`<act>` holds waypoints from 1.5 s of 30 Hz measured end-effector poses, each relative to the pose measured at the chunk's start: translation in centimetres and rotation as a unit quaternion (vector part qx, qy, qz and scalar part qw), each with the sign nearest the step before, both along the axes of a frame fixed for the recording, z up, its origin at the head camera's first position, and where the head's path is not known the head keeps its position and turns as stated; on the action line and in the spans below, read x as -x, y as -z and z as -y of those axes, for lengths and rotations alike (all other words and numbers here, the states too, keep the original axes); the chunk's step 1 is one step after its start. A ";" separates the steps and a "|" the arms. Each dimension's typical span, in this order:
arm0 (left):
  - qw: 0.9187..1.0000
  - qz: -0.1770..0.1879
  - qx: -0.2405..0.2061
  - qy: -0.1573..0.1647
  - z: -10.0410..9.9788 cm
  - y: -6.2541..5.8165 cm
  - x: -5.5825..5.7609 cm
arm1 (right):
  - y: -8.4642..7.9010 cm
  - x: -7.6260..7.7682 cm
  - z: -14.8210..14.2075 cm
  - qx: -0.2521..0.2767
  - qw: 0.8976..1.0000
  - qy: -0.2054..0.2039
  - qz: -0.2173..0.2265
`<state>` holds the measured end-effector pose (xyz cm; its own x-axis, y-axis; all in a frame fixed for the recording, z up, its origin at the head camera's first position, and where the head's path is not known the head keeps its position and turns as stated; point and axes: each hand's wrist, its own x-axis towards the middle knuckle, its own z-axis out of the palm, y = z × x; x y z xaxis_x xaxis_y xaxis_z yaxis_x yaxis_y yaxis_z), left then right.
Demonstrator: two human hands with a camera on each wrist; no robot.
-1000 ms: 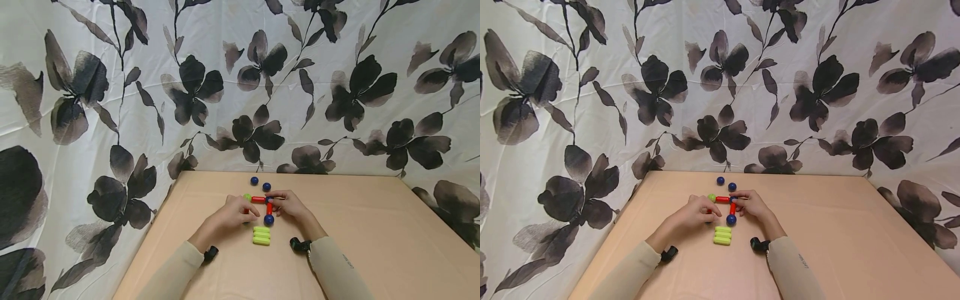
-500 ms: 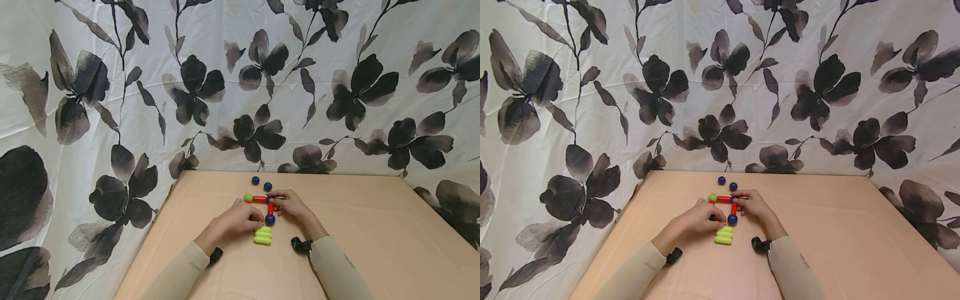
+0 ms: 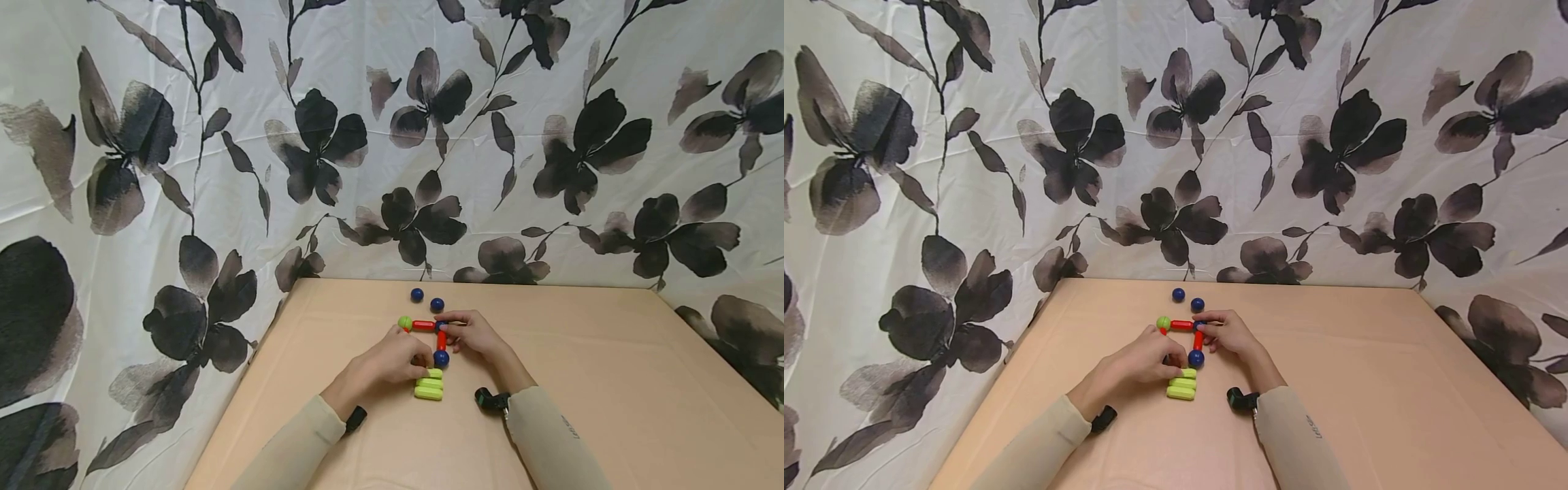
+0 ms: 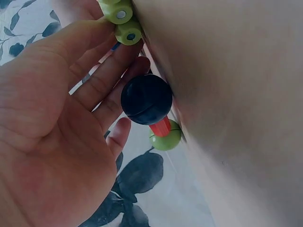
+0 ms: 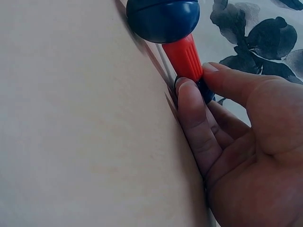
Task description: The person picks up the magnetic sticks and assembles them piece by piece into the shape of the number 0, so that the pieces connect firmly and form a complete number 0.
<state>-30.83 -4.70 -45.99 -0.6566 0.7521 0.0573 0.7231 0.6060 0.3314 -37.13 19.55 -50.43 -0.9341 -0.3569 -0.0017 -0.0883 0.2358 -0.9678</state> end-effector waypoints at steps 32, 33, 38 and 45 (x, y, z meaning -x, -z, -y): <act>0.944 0.199 -0.255 -0.056 3.4 -0.3 0.9 | -0.2 -0.4 0.1 0.008 1.000 -0.006 0.003; 0.943 0.204 -0.256 -0.060 3.4 -0.4 0.9 | -0.1 -0.4 0.1 0.007 1.000 -0.005 0.003; 0.936 0.234 -0.256 -0.059 3.6 -0.5 1.1 | 0.0 -0.2 0.1 0.005 1.000 -0.001 0.001; 0.926 0.295 -0.233 -0.015 4.6 -0.7 1.5 | 0.0 -0.2 0.0 0.010 1.000 -0.001 0.004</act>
